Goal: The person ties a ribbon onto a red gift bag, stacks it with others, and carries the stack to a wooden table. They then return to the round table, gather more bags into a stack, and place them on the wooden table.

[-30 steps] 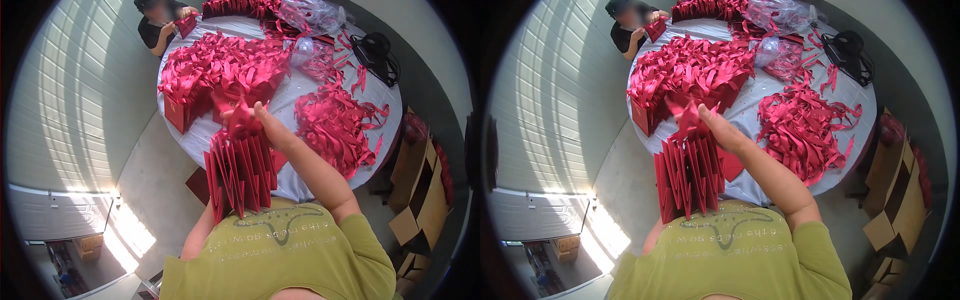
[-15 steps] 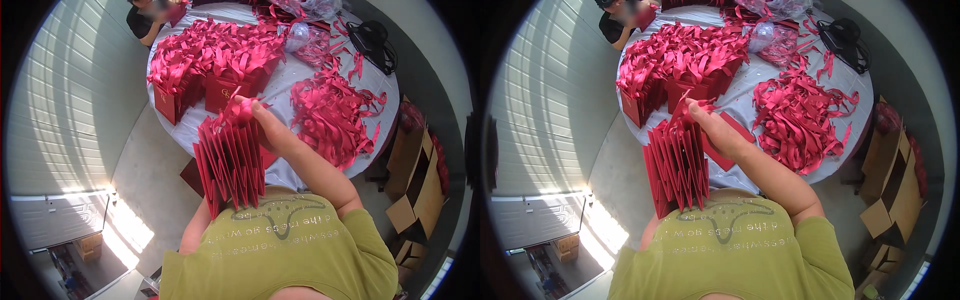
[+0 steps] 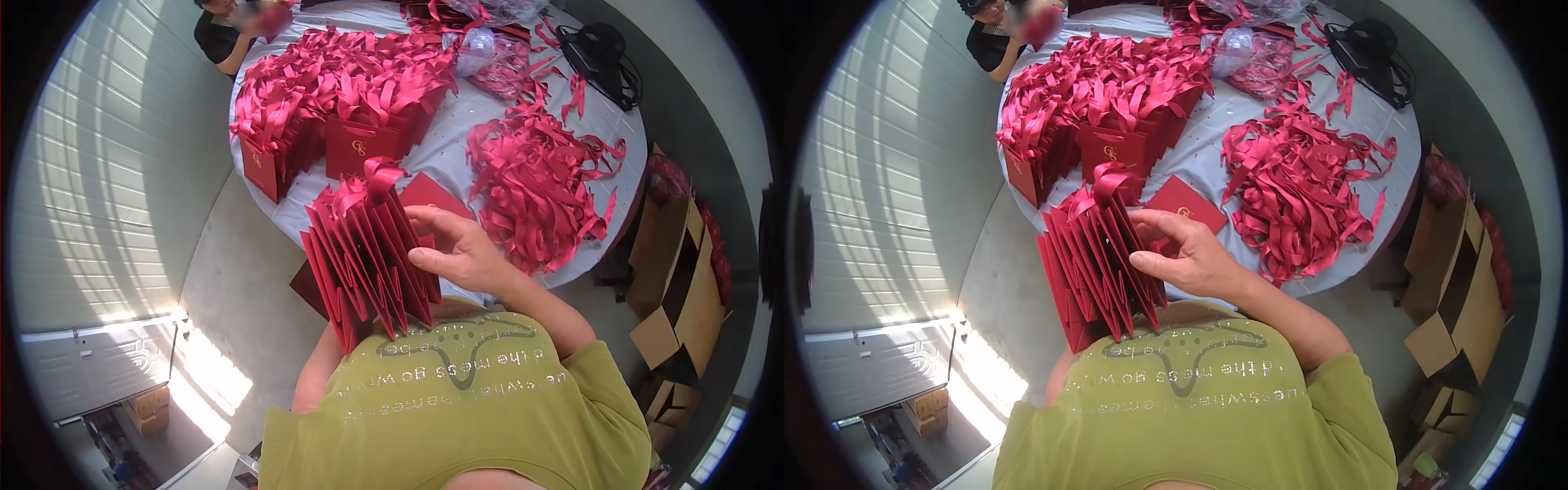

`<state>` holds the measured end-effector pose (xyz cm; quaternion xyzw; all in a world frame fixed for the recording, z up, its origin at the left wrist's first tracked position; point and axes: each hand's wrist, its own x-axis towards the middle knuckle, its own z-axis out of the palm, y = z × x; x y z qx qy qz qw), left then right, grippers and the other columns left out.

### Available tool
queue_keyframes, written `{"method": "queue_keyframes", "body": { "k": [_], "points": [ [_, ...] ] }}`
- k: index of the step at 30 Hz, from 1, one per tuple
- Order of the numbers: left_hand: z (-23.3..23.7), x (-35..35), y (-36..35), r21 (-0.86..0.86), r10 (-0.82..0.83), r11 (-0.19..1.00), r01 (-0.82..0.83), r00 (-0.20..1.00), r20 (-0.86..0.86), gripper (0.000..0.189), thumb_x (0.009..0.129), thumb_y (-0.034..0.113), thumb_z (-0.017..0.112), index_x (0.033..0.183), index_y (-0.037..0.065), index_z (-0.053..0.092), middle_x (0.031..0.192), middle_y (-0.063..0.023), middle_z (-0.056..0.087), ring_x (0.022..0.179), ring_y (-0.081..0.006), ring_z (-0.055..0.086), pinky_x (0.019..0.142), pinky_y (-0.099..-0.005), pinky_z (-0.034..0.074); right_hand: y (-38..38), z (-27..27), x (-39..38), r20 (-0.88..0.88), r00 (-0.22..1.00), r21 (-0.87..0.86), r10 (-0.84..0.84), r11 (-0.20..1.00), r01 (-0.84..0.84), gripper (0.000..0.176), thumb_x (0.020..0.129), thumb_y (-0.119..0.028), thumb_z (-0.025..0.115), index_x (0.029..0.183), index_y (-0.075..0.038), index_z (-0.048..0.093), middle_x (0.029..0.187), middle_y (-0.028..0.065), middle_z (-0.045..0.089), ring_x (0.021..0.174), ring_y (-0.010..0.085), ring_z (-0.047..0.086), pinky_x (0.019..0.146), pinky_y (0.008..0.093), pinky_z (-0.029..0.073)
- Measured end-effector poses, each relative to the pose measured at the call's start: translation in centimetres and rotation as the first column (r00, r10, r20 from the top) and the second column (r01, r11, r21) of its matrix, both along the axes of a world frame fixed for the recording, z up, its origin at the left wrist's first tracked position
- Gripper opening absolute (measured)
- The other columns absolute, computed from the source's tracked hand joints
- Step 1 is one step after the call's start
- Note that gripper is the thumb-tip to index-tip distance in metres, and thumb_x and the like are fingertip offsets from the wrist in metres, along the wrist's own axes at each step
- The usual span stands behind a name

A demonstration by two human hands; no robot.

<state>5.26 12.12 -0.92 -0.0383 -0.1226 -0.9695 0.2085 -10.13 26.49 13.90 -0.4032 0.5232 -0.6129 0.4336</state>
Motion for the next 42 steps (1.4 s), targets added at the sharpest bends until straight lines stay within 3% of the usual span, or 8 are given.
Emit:
{"method": "queue_keyframes", "body": {
  "k": [1, 14, 17, 23, 26, 30, 34, 42],
  "points": [
    [-0.1, 3.2, 1.5, 0.005, -0.006, 1.000, 0.006, 1.000, 0.005, 0.065, 0.092, 0.041, 0.060, 0.144, 0.009, 0.040, 0.142, -0.0135, 0.048, 0.127, -0.0314, 0.051, 0.107, -0.0481, 0.043, -0.1, -0.4, 0.3, -0.148, 0.982, -0.111, -0.120, 0.988, 0.104, 0.050, 0.089, -0.015, 0.067, 0.135, -0.003, 0.052, 0.109, 0.0088, 0.067, 0.096, 0.0129, 0.063, 0.081, 0.0272, 0.051],
    [1.4, 3.0, 2.1, 0.029, -0.028, 0.999, 0.027, 0.998, 0.056, 0.065, 0.091, 0.042, 0.061, 0.144, 0.009, 0.040, 0.142, -0.0135, 0.048, 0.126, -0.0313, 0.051, 0.107, -0.0482, 0.043, 1.9, 2.1, 1.0, -0.394, 0.917, -0.019, -0.061, 0.998, 0.058, 0.057, 0.085, -0.015, 0.070, 0.135, 0.003, 0.049, 0.102, 0.0128, 0.064, 0.086, 0.0159, 0.063, 0.081, 0.0307, 0.051],
    [1.9, 2.7, 2.2, 0.027, -0.022, 0.999, 0.021, 0.998, 0.060, 0.065, 0.091, 0.042, 0.061, 0.144, 0.009, 0.041, 0.142, -0.0135, 0.049, 0.126, -0.0312, 0.051, 0.107, -0.0482, 0.043, 2.2, 2.0, 1.1, -0.374, 0.927, -0.038, -0.044, 0.999, 0.032, 0.090, 0.070, -0.026, 0.085, 0.140, 0.006, 0.039, 0.110, 0.0155, 0.060, 0.097, 0.0204, 0.061, 0.088, 0.0325, 0.050],
    [2.9, 0.2, 0.7, 0.028, -0.004, 1.000, 0.002, 0.998, 0.064, 0.066, 0.091, 0.043, 0.061, 0.144, 0.009, 0.041, 0.142, -0.0135, 0.049, 0.126, -0.0312, 0.051, 0.106, -0.0482, 0.043, 2.3, 3.2, 1.1, -0.401, 0.915, 0.066, 0.038, 0.998, -0.012, 0.091, 0.072, -0.015, 0.080, 0.146, 0.005, 0.030, 0.142, 0.0204, 0.043, 0.127, 0.0253, 0.049, 0.108, 0.0385, 0.037],
    [3.5, -0.5, 0.0, 0.029, 0.007, 1.000, -0.009, 0.998, 0.067, 0.066, 0.091, 0.043, 0.061, 0.144, 0.009, 0.041, 0.142, -0.0135, 0.049, 0.126, -0.0312, 0.051, 0.106, -0.0482, 0.043, 2.1, 3.4, 1.8, -0.293, 0.953, 0.001, -0.073, 0.997, 0.077, 0.087, 0.072, -0.014, 0.076, 0.146, 0.000, 0.032, 0.129, 0.0199, 0.049, 0.115, 0.0273, 0.054, 0.097, 0.0380, 0.046],
    [4.2, 0.0, -0.2, 0.024, 0.034, 0.999, -0.036, 0.997, 0.075, 0.066, 0.091, 0.043, 0.061, 0.144, 0.009, 0.041, 0.141, -0.0135, 0.049, 0.126, -0.0311, 0.052, 0.106, -0.0483, 0.043, 1.5, 3.5, 0.9, -0.705, 0.707, -0.128, -0.057, 0.991, -0.048, 0.093, 0.073, -0.020, 0.077, 0.150, -0.005, 0.026, 0.134, 0.0240, 0.043, 0.121, 0.0357, 0.050, 0.102, 0.0425, 0.043],
    [4.7, 1.3, 0.1, 0.026, 0.041, 0.999, -0.043, 0.996, 0.081, 0.066, 0.090, 0.044, 0.061, 0.144, 0.009, 0.041, 0.141, -0.0135, 0.049, 0.126, -0.0311, 0.052, 0.106, -0.0483, 0.043, 1.3, 4.8, 2.2, -0.596, 0.802, 0.055, 0.034, 0.999, -0.001, 0.099, 0.068, -0.020, 0.083, 0.148, -0.001, 0.027, 0.144, 0.0219, 0.036, 0.137, 0.0336, 0.035, 0.113, 0.0417, 0.028],
    [4.2, 1.8, -1.8, -0.069, 0.056, 0.996, -0.048, 0.991, 0.118, 0.072, 0.082, 0.041, 0.068, 0.141, 0.007, 0.045, 0.139, -0.0142, 0.052, 0.127, -0.0321, 0.051, 0.109, -0.0497, 0.039, 0.1, 3.1, 1.8, -0.574, 0.819, -0.067, -0.009, 0.997, -0.036, 0.096, 0.071, -0.008, 0.073, 0.150, 0.000, 0.019, 0.144, 0.0241, 0.034, 0.136, 0.0341, 0.037, 0.114, 0.0399, 0.029]
  ]
}}
